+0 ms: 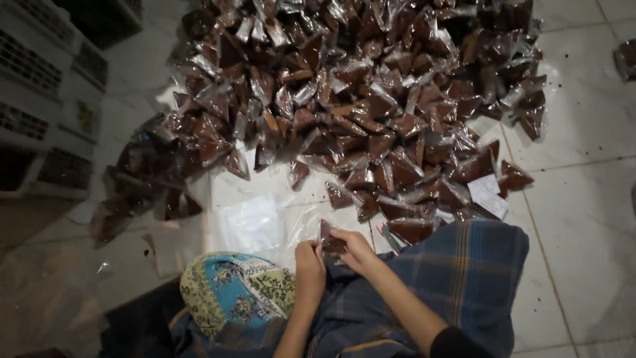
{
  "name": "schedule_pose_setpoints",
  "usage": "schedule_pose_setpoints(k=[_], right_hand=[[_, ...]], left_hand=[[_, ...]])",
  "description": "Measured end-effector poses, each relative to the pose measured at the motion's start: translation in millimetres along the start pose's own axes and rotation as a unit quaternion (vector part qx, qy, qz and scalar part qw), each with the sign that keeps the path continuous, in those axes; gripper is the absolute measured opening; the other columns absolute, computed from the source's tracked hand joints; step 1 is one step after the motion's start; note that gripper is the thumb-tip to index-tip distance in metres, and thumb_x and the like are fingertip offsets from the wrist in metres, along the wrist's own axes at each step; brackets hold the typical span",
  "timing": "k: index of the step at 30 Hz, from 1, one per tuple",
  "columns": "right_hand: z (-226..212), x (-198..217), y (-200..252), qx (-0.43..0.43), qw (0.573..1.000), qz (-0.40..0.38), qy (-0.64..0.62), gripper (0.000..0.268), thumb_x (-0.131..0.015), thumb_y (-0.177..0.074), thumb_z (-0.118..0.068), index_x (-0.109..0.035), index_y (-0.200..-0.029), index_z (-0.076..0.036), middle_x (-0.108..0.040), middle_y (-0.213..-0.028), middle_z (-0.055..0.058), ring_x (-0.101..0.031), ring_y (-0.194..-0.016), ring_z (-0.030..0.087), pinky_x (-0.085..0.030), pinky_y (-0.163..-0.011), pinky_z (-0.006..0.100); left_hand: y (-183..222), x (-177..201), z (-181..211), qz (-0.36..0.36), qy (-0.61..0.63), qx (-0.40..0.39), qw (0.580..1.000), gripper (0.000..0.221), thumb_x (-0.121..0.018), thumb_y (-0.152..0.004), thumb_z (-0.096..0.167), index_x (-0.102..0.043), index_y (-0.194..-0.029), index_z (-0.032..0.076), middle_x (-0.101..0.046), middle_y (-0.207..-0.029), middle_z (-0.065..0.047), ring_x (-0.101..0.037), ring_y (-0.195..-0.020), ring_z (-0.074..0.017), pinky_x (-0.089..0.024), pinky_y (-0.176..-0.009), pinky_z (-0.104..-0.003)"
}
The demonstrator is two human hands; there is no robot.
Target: Labeling individual snack bags and placing them into a larger plastic bag for bulk packaging.
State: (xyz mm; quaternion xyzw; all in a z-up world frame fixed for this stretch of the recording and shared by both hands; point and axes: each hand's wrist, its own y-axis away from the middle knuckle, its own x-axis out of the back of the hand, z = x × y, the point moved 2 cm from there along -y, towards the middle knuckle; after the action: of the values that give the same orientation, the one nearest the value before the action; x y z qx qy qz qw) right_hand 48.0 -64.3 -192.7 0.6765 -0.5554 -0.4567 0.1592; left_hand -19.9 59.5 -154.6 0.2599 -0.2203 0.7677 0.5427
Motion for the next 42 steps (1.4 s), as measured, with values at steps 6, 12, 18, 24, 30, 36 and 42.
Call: schedule_pose_setpoints(k=[6, 12, 18, 24, 30, 36, 42], right_hand=[[22.6, 8.8, -14.9, 0.231, 0.900, 0.035, 0.368, 0.050, -0.049, -0.100, -0.019, -0.046, -0.145, 0.002, -0.044, -0.157, 0.014, -0.043, -0.144, 0.025, -0.035, -0.117, 0.032], [-44.6, 45.3, -24.9, 0.195, 0.763, 0.325, 0.524, 0.033, -0.054, -0.102, -0.027, -0.063, -0.097, 0.005, -0.049, -0.102, 0.015, -0.054, -0.082, 0.025, -0.053, -0.078, 0.039], [-37.4, 49.9, -61.3, 0.240, 0.616, 0.468, 0.586, 0.043, -0.078, -0.081, -0.023, -0.060, -0.114, -0.001, -0.044, -0.114, 0.015, -0.049, -0.106, 0.043, -0.042, -0.087, 0.052], [-39.9, 56.7, -37.6, 0.179, 0.804, 0.300, 0.480, 0.048, -0.084, -0.074, -0.005, -0.056, -0.112, 0.000, -0.054, -0.114, 0.022, -0.062, -0.108, 0.050, -0.051, -0.090, 0.050], [-43.2, 54.4, 4.4, 0.163, 0.736, 0.250, 0.607, 0.033, -0.080, -0.083, -0.025, -0.068, -0.110, -0.012, -0.068, -0.102, 0.013, -0.068, -0.104, 0.039, -0.054, -0.088, 0.046], [-80.0, -12.0, 52.9, 0.075, 0.987, 0.144, 0.008, 0.049, -0.076, -0.088, -0.028, -0.067, -0.134, -0.014, -0.069, -0.129, 0.013, -0.063, -0.117, 0.029, -0.048, -0.099, 0.039], [-52.0, 18.8, 22.1, 0.288, 0.708, 0.095, 0.638, 0.064, -0.075, -0.084, -0.015, -0.051, -0.144, -0.016, -0.061, -0.115, 0.016, -0.060, -0.114, 0.039, -0.053, -0.092, 0.048]], left_hand=[[4.2, -4.7, 11.0, -0.071, 0.010, -0.084, 0.994, 0.018, -0.054, -0.097, 0.009, -0.058, -0.113, 0.002, -0.060, -0.101, -0.014, -0.061, -0.087, -0.0282, -0.050, -0.080, -0.037], [-49.7, -21.6, 24.9, 0.032, -0.222, -0.178, 0.958, 0.024, -0.065, -0.093, 0.033, -0.067, -0.091, 0.008, -0.066, -0.090, -0.007, -0.060, -0.081, -0.0262, -0.045, -0.081, -0.038], [-121.7, -70.6, 47.9, 0.027, -0.362, -0.246, 0.899, 0.022, -0.059, -0.098, 0.022, -0.067, -0.118, 0.020, -0.070, -0.114, -0.002, -0.066, -0.104, -0.0212, -0.052, -0.075, -0.034], [-111.3, -56.9, 32.5, -0.026, -0.348, -0.212, 0.913, 0.014, -0.057, -0.101, 0.019, -0.067, -0.110, 0.017, -0.066, -0.097, -0.002, -0.066, -0.092, -0.0218, -0.052, -0.074, -0.032], [-104.2, -53.0, 19.1, -0.024, -0.336, -0.204, 0.919, 0.009, -0.065, -0.094, 0.018, -0.068, -0.102, 0.017, -0.065, -0.094, -0.002, -0.066, -0.092, -0.0245, -0.055, -0.077, -0.033], [-42.8, -28.5, 35.3, -0.033, -0.054, -0.174, 0.983, 0.020, -0.076, -0.088, 0.016, -0.060, -0.099, 0.015, -0.065, -0.110, -0.004, -0.066, -0.107, -0.0252, -0.053, -0.090, -0.030], [-38.1, -20.0, -3.2, -0.059, -0.188, -0.007, 0.980, 0.107, -0.092, -0.067, 0.047, -0.037, -0.153, 0.014, -0.031, -0.156, -0.025, -0.030, -0.144, -0.0528, -0.034, -0.109, -0.064]])
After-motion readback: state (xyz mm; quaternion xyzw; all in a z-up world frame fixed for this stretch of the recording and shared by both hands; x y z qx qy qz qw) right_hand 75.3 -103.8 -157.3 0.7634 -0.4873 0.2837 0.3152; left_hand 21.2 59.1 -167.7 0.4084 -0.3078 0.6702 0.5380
